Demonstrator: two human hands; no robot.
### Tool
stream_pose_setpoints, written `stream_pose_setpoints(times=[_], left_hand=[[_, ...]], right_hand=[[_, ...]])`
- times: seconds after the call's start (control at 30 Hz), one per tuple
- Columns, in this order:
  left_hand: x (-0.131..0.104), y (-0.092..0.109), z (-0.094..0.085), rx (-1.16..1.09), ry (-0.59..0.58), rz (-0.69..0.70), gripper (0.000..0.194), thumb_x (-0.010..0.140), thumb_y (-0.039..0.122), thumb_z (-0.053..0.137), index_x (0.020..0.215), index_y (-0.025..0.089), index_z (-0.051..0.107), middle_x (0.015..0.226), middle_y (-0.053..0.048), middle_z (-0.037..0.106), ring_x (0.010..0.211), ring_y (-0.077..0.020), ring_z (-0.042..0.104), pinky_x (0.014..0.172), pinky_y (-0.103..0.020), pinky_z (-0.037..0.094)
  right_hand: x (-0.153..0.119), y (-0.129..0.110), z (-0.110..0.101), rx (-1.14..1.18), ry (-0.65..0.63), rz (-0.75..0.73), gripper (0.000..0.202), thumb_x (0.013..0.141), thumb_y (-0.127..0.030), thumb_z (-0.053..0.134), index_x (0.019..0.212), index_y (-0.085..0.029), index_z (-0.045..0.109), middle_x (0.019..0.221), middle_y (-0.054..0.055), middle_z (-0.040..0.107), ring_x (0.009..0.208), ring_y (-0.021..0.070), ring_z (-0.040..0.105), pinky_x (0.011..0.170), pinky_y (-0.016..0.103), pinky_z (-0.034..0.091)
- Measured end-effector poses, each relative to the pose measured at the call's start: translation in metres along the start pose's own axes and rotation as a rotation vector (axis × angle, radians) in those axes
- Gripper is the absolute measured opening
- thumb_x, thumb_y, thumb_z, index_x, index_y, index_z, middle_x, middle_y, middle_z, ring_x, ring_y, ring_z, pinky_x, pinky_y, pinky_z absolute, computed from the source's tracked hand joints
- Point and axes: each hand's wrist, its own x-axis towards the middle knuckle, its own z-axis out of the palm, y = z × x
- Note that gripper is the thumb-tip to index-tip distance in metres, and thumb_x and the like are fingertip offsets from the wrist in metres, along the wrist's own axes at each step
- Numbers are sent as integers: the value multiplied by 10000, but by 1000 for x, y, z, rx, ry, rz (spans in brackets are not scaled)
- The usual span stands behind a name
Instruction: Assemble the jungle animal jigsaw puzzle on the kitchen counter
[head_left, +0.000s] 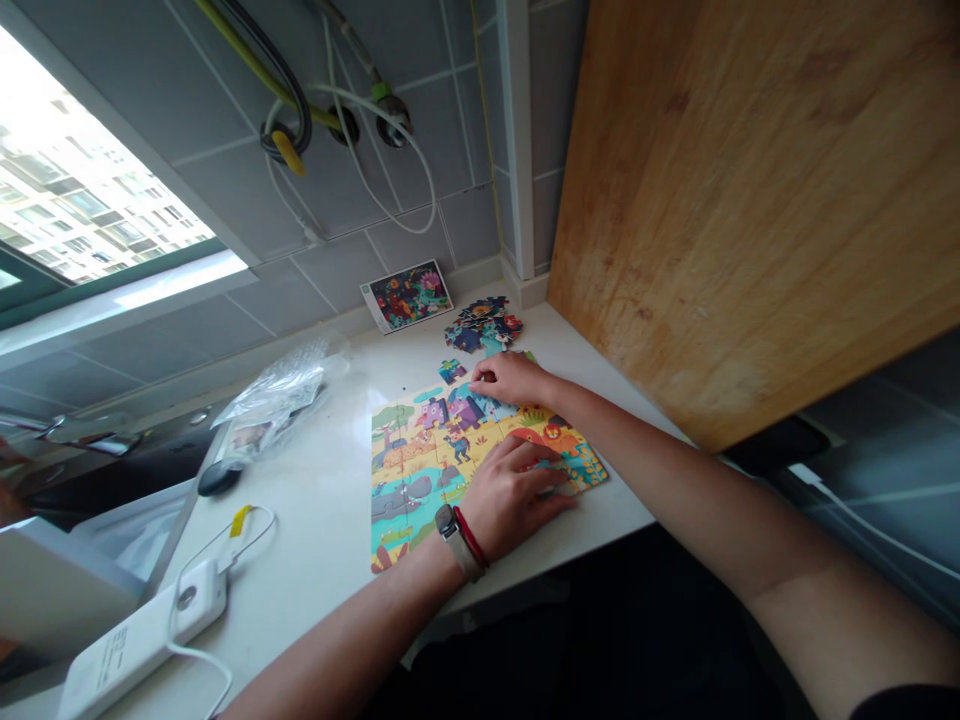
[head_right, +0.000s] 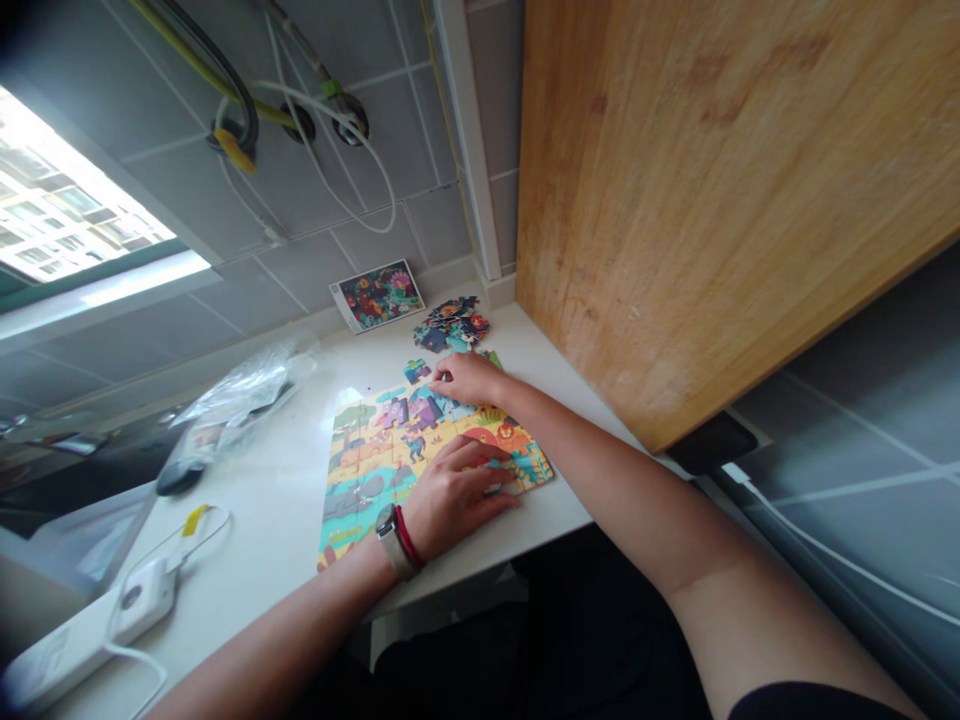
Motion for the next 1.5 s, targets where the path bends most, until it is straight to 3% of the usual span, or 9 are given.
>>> stream_pose_setpoints(times=[0.57,0.73,0.97,1.17,1.5], left_hand=[[0,3,-10,157,-127,42,252,1033,399,600,1052,229,785,1179,-107,713,1032,-236,640,878,-394,592],[-1,3,-8,201,-117,62,259,1038,404,594,1092,221,769,1151,-98,723,968,-226,647,828,-379,586],[-2,2,-7,202,-82,94,260,1039,405,594,998,236,788,1123,-67,743,915,-214,635,771,-350,572],[0,3,-7,202,-111,86,257,1039,390,593,997,231,791,1139,-73,732,916,-211,618,788,-354,566],[-1,2,-4,194,-62,64,246,1026,405,618,984,250,805,1128,-71,731,950,-214,634,788,-348,563]], right_hand=[[-1,-2,-2,-67,-4,-8,185,934,-337,706,975,-198,822,860,37,774,795,185,680,667,264,388],[-1,-2,-2,-66,-6,-8,185,936,-341,706,974,-200,819,863,36,773,795,187,678,660,269,379],[0,-1,0,-48,2,-11,173,933,-331,707,962,-201,816,865,35,777,787,183,678,662,268,381],[-2,-3,-2,-21,-10,-4,173,940,-312,703,990,-188,812,844,37,772,769,177,680,686,263,395],[-2,-3,-1,-24,3,-2,155,931,-303,716,974,-187,809,797,20,745,738,162,652,676,261,374]])
